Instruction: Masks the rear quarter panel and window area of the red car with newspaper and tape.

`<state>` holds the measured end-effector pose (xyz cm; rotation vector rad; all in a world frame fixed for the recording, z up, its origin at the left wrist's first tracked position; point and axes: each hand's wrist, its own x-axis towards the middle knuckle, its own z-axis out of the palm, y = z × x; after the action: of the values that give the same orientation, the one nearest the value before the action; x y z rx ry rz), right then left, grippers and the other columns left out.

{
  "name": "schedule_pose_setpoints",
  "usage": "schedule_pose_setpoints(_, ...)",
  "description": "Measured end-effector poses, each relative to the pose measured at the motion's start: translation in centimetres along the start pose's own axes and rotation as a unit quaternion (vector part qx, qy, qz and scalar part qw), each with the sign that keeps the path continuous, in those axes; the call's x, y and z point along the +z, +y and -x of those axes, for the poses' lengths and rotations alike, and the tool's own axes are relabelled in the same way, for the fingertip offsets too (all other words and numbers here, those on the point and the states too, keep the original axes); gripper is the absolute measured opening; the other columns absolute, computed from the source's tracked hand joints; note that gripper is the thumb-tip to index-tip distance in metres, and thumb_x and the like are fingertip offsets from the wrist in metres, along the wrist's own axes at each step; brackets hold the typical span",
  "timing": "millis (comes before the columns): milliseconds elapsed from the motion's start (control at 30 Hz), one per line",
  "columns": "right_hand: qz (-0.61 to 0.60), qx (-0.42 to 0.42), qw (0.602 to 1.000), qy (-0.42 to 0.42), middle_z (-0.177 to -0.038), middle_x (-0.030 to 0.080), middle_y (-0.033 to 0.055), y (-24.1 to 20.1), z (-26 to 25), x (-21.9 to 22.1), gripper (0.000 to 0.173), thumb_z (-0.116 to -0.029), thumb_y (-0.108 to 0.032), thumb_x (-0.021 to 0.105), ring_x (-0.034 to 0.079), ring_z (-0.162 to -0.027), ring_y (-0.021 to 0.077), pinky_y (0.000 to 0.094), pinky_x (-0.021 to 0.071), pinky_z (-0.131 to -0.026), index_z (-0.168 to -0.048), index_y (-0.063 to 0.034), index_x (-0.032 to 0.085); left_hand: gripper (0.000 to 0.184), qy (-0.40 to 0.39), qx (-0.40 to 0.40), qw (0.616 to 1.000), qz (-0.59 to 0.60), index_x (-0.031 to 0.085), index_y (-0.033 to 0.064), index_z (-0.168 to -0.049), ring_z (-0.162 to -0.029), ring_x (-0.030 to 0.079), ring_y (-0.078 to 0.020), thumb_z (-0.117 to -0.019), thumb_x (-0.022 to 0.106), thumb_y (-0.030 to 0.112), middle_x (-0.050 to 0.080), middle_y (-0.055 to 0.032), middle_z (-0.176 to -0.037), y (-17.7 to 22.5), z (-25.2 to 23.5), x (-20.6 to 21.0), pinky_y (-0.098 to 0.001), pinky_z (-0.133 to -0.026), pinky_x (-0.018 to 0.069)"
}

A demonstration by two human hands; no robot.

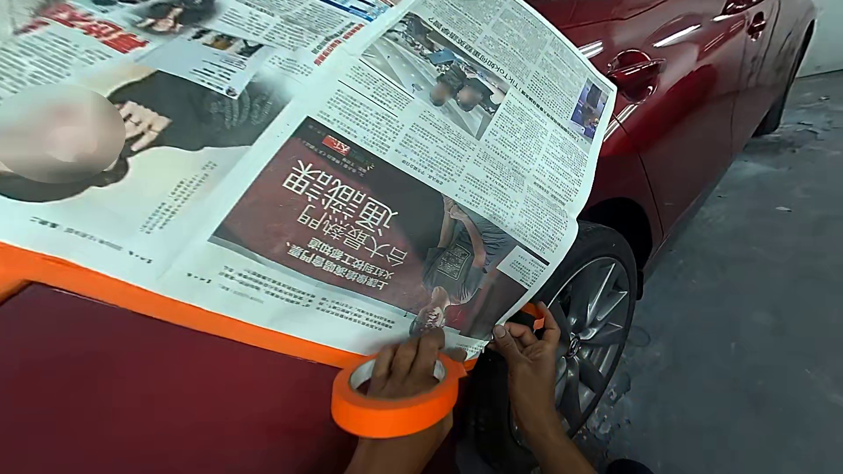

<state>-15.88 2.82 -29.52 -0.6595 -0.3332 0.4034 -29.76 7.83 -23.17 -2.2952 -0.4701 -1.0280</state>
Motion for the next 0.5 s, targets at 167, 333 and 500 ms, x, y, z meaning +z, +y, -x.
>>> schedule_pose_setpoints(167,0.022,-0.004,0.999,0.036,-0.092,0.070,0.0139,-0.1,0.1,-0.5,0.083,-0.0883,0.009,0.069,0.074,-0.077,0.0199,0.0339,0.0642,-0.076,-0.154,-0.0011,0.019,0.035,-0.039,0.079,0.996,-0.015,0.069,0.0129,-0.113,-0.104,0.063,-0.0275,-0.0988,0.054,0.042,0.070,-0.0050,-0.110,-0.7,-2.4,-0.1,-0.0404,-0.097,0.0450)
schedule_pose_setpoints(333,0.092,-0.036,0.992,0.082,-0.117,0.063,0.0106,0.0,3.1,-3.0,0.026,-0.0970,-0.013,0.062,0.063,-0.102,0.0144,0.0260,0.0557,-0.082,-0.118,0.0004,0.069,0.028,-0.041,0.170,0.985,-0.002,0.075,0.0256,-0.114,-0.108,0.061,-0.0249,-0.1002,0.054,0.038,0.069,-0.0020,-0.113,-1.9,-3.7,0.4,-0.0399,-0.098,0.0425)
schedule_pose_setpoints(500,0.010,0.015,0.999,0.028,-0.102,0.074,0.0094,-0.1,5.5,-1.0,0.017,-0.0963,0.000,0.061,0.070,-0.095,0.0091,0.0229,0.0569,-0.087,-0.109,0.0068,0.071,0.029,-0.023,0.215,0.976,-0.022,0.076,0.0306,-0.114,-0.109,0.058,-0.0269,-0.1022,0.052,0.041,0.067,-0.0053,-0.115,-2.3,-4.1,0.7,-0.0425,-0.103,0.0357)
